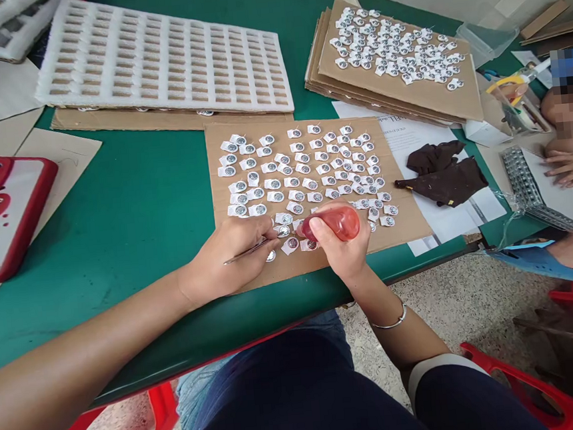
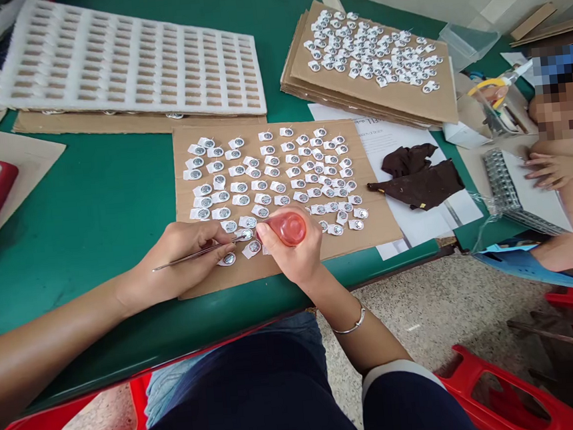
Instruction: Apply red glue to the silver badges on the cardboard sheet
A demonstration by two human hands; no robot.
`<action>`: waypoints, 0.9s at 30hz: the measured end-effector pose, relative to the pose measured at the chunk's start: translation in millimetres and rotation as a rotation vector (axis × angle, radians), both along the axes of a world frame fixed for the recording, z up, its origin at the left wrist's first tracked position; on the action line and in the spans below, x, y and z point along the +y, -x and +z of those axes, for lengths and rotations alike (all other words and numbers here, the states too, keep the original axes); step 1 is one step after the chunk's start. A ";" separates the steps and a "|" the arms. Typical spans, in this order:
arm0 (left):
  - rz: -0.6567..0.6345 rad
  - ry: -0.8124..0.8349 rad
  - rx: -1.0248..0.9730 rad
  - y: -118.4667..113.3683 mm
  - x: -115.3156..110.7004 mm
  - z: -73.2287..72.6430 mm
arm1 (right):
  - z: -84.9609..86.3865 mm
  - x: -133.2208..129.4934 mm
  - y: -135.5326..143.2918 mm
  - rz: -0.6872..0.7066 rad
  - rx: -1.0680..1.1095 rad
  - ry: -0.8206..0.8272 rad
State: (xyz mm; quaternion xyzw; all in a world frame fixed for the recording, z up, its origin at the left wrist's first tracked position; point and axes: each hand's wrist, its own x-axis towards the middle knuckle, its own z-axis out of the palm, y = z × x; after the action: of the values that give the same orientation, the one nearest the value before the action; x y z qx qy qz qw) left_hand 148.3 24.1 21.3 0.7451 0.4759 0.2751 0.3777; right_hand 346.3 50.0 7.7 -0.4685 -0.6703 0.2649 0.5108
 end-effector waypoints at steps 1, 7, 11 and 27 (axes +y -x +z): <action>0.002 0.005 0.005 0.2 0.2 -0.3 | 0.8 -0.1 0.1 0.007 0.000 -0.003; 0.054 0.037 0.029 0.7 1.4 -2.7 | 3.2 -0.1 0.6 0.035 0.009 -0.011; 0.065 0.065 0.006 0.5 2.5 -4.4 | 2.7 -0.5 1.0 0.042 0.002 -0.005; 0.103 0.159 -0.062 1.4 10.1 -1.2 | 1.7 -1.8 3.6 0.082 0.001 -0.034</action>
State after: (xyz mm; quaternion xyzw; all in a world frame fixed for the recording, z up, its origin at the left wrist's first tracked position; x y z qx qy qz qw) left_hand 147.0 34.2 20.1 0.6784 0.5222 0.2784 0.4355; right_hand 342.7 48.2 9.3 -0.4316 -0.6932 0.2745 0.5078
